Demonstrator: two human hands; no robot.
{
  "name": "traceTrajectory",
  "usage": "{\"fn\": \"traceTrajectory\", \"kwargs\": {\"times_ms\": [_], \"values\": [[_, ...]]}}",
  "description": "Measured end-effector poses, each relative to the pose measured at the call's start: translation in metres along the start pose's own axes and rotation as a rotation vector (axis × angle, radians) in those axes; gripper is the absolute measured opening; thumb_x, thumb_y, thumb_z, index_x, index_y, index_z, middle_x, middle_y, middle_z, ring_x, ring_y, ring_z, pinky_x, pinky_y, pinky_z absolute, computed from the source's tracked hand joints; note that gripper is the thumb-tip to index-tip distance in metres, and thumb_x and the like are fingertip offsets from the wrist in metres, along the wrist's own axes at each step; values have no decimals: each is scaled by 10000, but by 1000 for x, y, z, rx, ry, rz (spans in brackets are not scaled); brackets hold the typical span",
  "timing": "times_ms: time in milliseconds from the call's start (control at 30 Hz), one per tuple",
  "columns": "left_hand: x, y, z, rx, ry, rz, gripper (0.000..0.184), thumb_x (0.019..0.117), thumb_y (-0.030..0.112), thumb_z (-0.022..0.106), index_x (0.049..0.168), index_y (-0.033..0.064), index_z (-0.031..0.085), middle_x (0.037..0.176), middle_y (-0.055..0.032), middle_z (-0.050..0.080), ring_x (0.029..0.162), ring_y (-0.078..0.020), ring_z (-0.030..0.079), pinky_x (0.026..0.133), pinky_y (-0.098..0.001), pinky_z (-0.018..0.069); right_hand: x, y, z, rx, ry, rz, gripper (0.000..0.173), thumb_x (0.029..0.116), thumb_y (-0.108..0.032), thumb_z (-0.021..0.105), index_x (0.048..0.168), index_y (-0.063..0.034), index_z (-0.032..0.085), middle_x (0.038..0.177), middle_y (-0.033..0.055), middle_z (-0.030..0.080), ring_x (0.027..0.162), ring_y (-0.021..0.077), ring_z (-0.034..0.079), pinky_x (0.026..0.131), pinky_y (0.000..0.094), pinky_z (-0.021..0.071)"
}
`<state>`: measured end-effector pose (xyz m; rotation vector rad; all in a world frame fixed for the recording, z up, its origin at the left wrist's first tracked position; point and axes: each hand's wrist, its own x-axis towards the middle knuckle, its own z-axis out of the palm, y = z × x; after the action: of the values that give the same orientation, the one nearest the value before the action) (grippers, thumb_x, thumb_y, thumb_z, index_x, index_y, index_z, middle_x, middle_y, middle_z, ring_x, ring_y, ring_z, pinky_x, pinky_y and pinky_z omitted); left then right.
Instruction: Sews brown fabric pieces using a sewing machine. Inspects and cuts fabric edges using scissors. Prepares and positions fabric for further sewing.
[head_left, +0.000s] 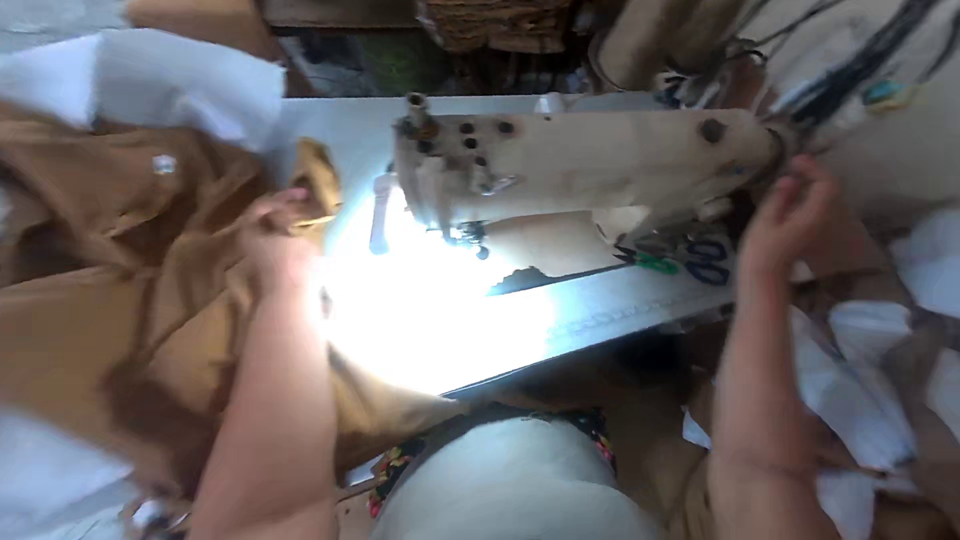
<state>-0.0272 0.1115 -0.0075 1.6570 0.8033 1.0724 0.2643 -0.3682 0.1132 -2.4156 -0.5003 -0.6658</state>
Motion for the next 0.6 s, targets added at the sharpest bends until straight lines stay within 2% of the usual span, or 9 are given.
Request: {"fn": "traceTrajectory", "kwargs": {"times_ms": [33, 100, 167, 233, 367, 433, 500, 533, 600], "values": [[-1, -7, -3, -164, 37, -43, 180, 997, 43, 467, 1098, 56, 616, 1241, -22, 658, 1125, -110, 638, 1000, -327, 531, -27, -3, 4, -29, -28, -85, 384, 1090, -179, 427, 1347, 71, 564, 1301, 292, 614, 1183, 375, 633, 1018, 478, 522], [1, -15, -6, -428, 79, -64, 196, 957, -26, 468, 973, 129, 587, 1137, 6, 684, 1067, -150, 657, 946, -381, 557, -73, 1, 19, -73, -188, -195, 290, 1051, -123, 496, 1233, 30, 663, 1203, 239, 677, 1085, 378, 681, 934, 533, 566], [4, -17, -5, -537, 72, -45, 259, 938, -77, 450, 919, 159, 555, 1089, 13, 685, 1043, -157, 659, 935, -386, 557, -98, 12, 39, -116, -317, -213, 254, 1031, -146, 580, 1205, -23, 718, 1236, 194, 696, 1146, 388, 669, 972, 565, 543], [5, -18, -2, -569, 67, -31, 265, 942, -75, 448, 914, 165, 557, 1072, 14, 687, 1035, -154, 662, 933, -385, 560, -108, 19, 51, -184, -404, -191, 302, 1025, -182, 625, 1283, -41, 693, 1339, 195, 651, 1235, 424, 613, 1025, 608, 494], [3, -17, -1, -493, 105, -43, 208, 996, 14, 427, 984, 146, 588, 1099, 21, 689, 1011, -123, 662, 903, -344, 564, -113, 11, 68, -289, -437, -288, 291, 1056, -183, 565, 1241, 3, 689, 1240, 261, 674, 1182, 479, 627, 1000, 635, 494], [1, -13, -1, -482, 136, -39, 204, 1011, 3, 410, 978, 97, 588, 1089, -13, 689, 1015, -138, 662, 914, -352, 561, -123, -14, 79, -201, -394, -403, 306, 1052, -147, 514, 1192, 66, 684, 1134, 289, 699, 1066, 483, 683, 909, 626, 539], [4, -15, -1, -520, 139, -15, 233, 983, -46, 415, 894, 96, 576, 1081, -25, 690, 1051, -151, 649, 940, -375, 545, -139, -65, 92, 7, -351, -446, 291, 1038, -122, 494, 1120, 96, 669, 919, 244, 727, 792, 391, 742, 691, 520, 606], [5, -18, -2, -528, 137, -4, 241, 974, -57, 422, 864, 95, 573, 1076, -34, 697, 1059, -159, 652, 941, -380, 546, -151, -97, 96, 149, -409, -393, 289, 1050, -125, 487, 1140, 88, 658, 882, 213, 730, 746, 332, 740, 673, 474, 613], [6, -20, -3, -502, 123, 8, 225, 953, -67, 426, 851, 74, 569, 1105, -56, 698, 1080, -165, 650, 941, -378, 545, -171, -166, 106, 379, -602, -252, 313, 1050, -177, 515, 1192, 62, 660, 924, 184, 729, 812, 261, 729, 770, 423, 607]]}}
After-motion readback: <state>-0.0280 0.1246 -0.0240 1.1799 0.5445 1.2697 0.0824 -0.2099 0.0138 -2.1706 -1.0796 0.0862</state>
